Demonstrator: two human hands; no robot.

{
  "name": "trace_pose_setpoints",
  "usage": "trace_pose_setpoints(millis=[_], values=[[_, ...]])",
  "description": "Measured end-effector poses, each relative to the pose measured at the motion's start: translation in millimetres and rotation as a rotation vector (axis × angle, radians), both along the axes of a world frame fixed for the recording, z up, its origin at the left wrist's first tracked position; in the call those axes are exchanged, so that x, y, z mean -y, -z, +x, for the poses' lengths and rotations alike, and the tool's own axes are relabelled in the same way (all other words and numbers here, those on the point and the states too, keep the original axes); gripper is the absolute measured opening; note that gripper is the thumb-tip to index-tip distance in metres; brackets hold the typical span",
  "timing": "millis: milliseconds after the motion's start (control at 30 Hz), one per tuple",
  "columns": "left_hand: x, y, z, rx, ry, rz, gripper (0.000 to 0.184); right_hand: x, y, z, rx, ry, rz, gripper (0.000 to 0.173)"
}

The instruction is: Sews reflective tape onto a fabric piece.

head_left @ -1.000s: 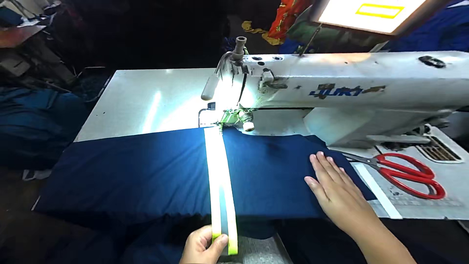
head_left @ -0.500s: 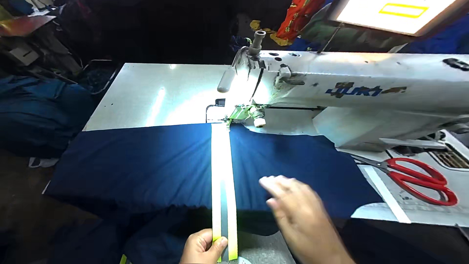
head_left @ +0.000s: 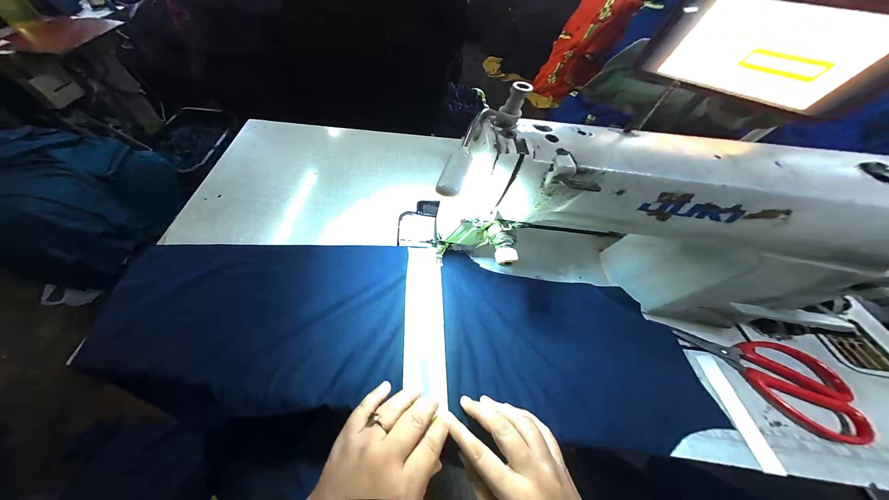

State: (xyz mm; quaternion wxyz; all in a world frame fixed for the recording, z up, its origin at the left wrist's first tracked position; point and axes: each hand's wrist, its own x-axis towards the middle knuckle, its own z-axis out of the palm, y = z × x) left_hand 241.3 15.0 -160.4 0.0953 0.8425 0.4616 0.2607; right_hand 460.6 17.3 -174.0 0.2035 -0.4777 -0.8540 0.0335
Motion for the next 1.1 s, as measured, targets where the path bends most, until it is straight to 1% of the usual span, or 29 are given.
trace_pose_setpoints(millis=[67,100,233,333,433,500,600,633,733,833,933,1000,1067,1100], values=[[-5.7,19.5,1.6,-0.011,0.064,0.037,0.029,-0.7,-2.5,1.2,0.001,-0.015,-0.024,0.026],[-6.0,24.0,0.7,-0.021,0.077,0.034,0.030,-1.2,-4.1,1.3,-0.002,-0.021,-0.035,0.026],[-9.7,21.7,-3.9,-0.028,0.094,-0.049,0.034,-6.8,-13.9,-4.7,-0.017,0.007,-0.095,0.028],[-28.8,26.9,-2.8,-0.068,0.068,-0.014,0.039,-30.6,-11.4,-4.1,-0.003,0.013,-0.089,0.028],[-56.3,31.6,-4.2,-0.107,0.053,0.059,0.045,-62.8,-3.9,-4.1,0.013,0.002,-0.013,0.031],[-75.3,26.9,-4.5,-0.133,0.064,0.002,0.046,-84.0,1.0,-2.8,0.018,0.000,0.039,0.034],[-105.8,12.9,-5.9,-0.149,0.117,-0.229,0.051,-111.7,2.2,-2.5,0.013,0.001,0.044,0.037],[-115.9,10.4,-6.4,-0.142,0.126,-0.276,0.052,-120.7,2.3,-2.3,0.021,0.006,0.045,0.037],[-145.8,8.7,-9.8,-0.180,0.147,-0.330,0.053,-146.1,3.1,-4.5,0.063,0.023,0.060,0.038],[-173.0,11.4,-9.5,-0.223,0.158,-0.249,0.054,-165.3,1.6,-4.5,0.106,0.036,0.053,0.038],[-194.7,15.0,-11.5,-0.220,0.183,-0.188,0.054,-173.7,2.5,-4.3,0.095,0.052,0.047,0.039],[-201.1,13.1,-12.1,-0.232,0.194,-0.213,0.055,-169.1,0.9,-2.4,0.068,0.073,0.022,0.039],[-189.9,6.5,-15.0,-0.245,0.146,-0.244,0.055,-155.5,-1.1,3.4,0.065,0.112,-0.019,0.043],[-175.8,3.3,-19.9,-0.225,0.080,-0.196,0.052,-146.5,-1.8,8.9,0.066,0.138,-0.030,0.046]])
